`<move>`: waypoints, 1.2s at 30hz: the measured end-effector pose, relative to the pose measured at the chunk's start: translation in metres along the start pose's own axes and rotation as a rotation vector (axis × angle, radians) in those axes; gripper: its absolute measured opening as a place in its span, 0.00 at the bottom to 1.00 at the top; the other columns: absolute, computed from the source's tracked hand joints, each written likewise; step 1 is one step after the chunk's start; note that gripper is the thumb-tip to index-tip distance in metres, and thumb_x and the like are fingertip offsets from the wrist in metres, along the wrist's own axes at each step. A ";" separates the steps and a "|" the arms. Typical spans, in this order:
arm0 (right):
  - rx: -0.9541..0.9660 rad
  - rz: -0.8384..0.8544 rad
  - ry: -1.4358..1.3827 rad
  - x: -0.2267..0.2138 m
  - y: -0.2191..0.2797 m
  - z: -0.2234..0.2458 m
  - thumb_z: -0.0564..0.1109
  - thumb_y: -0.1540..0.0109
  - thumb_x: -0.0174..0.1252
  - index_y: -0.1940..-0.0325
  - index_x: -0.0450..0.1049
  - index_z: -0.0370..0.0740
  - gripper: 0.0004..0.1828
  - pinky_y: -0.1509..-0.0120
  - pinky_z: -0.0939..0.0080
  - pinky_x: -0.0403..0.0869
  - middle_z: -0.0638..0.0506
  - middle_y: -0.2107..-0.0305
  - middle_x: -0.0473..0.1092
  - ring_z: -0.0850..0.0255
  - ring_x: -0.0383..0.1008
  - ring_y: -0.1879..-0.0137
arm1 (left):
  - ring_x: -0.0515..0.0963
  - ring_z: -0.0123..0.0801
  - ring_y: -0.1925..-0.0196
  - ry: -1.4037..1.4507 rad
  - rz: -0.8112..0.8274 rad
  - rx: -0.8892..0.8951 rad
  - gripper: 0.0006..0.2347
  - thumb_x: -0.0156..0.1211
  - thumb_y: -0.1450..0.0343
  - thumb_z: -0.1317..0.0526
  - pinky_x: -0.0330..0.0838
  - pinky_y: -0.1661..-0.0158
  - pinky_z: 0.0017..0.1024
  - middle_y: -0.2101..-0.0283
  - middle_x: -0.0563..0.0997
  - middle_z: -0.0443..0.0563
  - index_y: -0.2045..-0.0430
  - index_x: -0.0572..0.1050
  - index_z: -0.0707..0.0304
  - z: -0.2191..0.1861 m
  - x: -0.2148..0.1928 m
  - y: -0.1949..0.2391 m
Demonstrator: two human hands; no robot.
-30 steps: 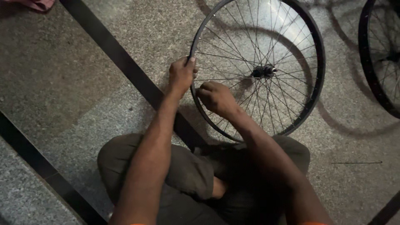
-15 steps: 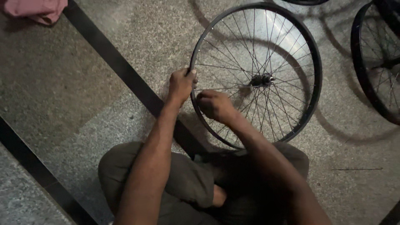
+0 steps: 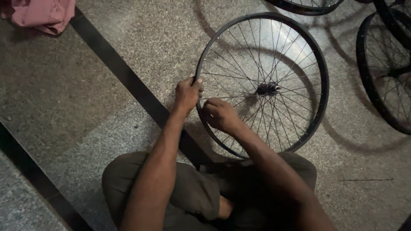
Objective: The person sits on the floor and uses a spoke wrench to tighten the nipples on the spokes of a bicycle wheel. They rotate the wheel to access different spokes and continue the adjustment process.
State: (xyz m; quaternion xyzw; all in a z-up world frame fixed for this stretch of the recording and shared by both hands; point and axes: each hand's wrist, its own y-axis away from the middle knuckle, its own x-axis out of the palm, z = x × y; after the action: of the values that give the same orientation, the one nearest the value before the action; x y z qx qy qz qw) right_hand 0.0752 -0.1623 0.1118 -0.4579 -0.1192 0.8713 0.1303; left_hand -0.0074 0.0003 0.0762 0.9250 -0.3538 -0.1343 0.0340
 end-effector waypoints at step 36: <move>0.022 0.209 0.056 0.008 0.003 -0.004 0.43 0.43 0.64 0.68 0.74 0.41 0.05 0.65 0.48 0.74 0.48 0.70 0.72 0.47 0.76 0.66 | 0.83 0.33 0.77 0.042 0.031 -0.179 0.16 0.55 0.26 0.53 0.77 0.71 0.34 0.78 0.82 0.53 0.75 0.79 0.71 0.006 -0.002 -0.006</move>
State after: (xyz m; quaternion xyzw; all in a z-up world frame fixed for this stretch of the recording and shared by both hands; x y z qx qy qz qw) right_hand 0.0738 -0.1621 0.1021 -0.4905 -0.0575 0.8683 0.0468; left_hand -0.0061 0.0065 0.0703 0.9153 -0.3538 -0.1454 0.1258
